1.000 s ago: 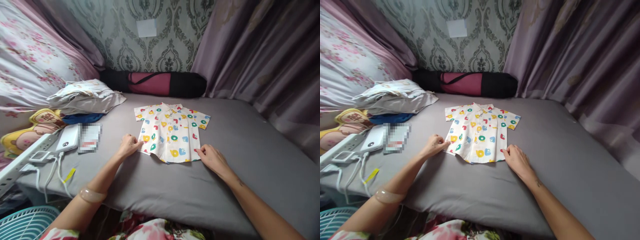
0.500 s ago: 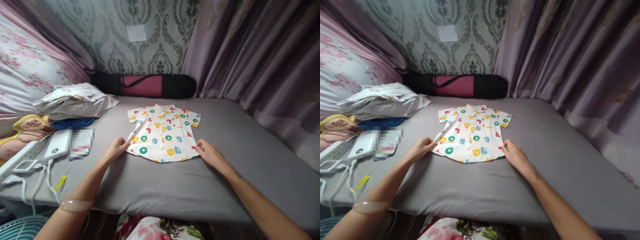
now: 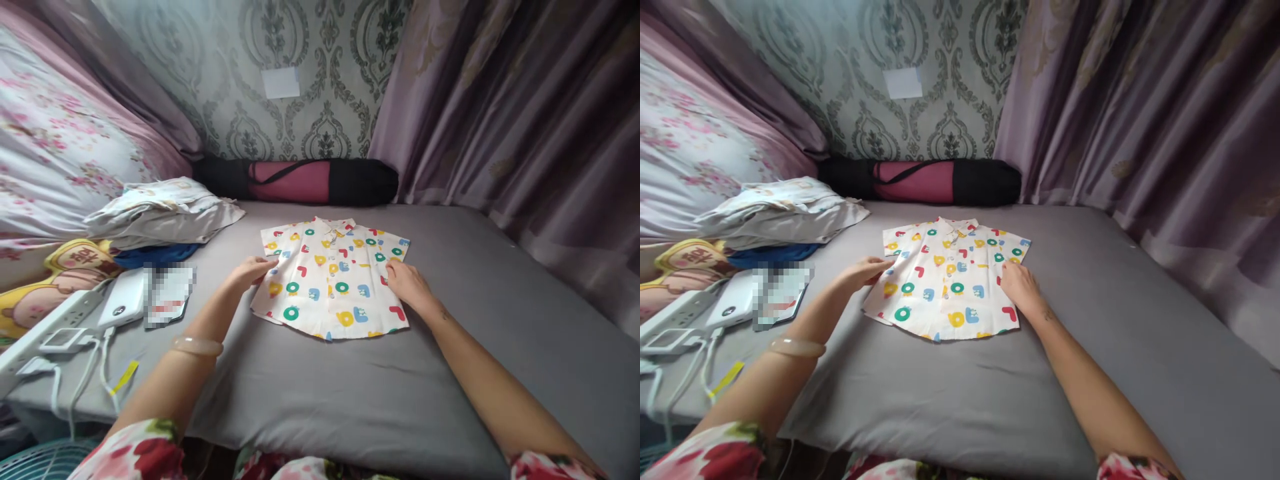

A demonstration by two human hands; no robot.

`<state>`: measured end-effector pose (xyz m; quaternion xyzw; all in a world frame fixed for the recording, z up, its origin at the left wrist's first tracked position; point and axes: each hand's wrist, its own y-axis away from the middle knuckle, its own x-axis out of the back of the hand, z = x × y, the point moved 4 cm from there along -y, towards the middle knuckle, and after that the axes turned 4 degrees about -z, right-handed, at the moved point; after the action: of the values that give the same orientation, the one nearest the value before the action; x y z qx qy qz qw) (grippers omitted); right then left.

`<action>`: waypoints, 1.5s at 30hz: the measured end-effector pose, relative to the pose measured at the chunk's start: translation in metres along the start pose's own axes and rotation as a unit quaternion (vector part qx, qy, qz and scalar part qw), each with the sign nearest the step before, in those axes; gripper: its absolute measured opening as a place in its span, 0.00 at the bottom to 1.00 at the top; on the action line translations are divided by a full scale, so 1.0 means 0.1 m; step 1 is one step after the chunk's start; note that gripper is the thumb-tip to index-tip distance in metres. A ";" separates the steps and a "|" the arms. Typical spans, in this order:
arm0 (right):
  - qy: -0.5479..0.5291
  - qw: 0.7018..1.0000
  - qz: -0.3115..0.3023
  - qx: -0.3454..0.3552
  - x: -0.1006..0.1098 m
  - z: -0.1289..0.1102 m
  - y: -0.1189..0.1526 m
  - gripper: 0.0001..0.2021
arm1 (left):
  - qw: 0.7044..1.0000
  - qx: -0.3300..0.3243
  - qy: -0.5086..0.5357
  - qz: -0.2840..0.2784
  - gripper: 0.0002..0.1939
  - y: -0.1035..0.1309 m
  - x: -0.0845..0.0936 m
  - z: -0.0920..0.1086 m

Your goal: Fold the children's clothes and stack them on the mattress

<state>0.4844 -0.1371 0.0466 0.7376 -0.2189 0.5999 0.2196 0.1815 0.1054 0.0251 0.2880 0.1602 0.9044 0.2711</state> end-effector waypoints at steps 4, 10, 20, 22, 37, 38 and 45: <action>-0.022 0.997 0.049 -0.061 -0.07 0.20 -0.30 0.17 | 0.996 -0.002 0.065 0.055 0.17 -0.27 -0.09 0.16; -0.043 0.998 0.044 -0.020 -0.16 0.42 -0.46 0.14 | 0.992 -0.037 0.054 0.108 0.21 -0.42 -0.14 0.29; 0.054 0.994 0.047 0.081 -0.15 0.43 -0.37 0.21 | 0.957 -0.154 -0.154 0.190 0.22 -0.46 -0.29 0.18; 0.082 0.990 0.050 0.100 -0.14 0.46 -0.35 0.21 | 0.933 -0.197 -0.223 0.203 0.20 -0.41 -0.33 0.19; -0.023 0.985 0.002 0.173 -0.34 -0.62 -0.70 0.27 | 0.810 -0.399 -0.427 0.041 0.22 -0.31 -1.04 0.64; -0.026 0.987 -0.015 0.158 -0.41 -0.69 -0.76 0.29 | 0.814 -0.384 -0.436 0.023 0.24 -0.36 -1.13 0.65; -0.014 0.987 -0.052 0.154 -0.56 -0.69 -0.79 0.31 | 0.812 -0.332 -0.481 -0.016 0.31 -0.45 -1.14 0.48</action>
<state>0.4660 -0.0293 -0.0002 0.7811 -0.0886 0.6040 0.1310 0.3071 0.0817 -0.0073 0.5759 -0.2957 0.6445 0.4068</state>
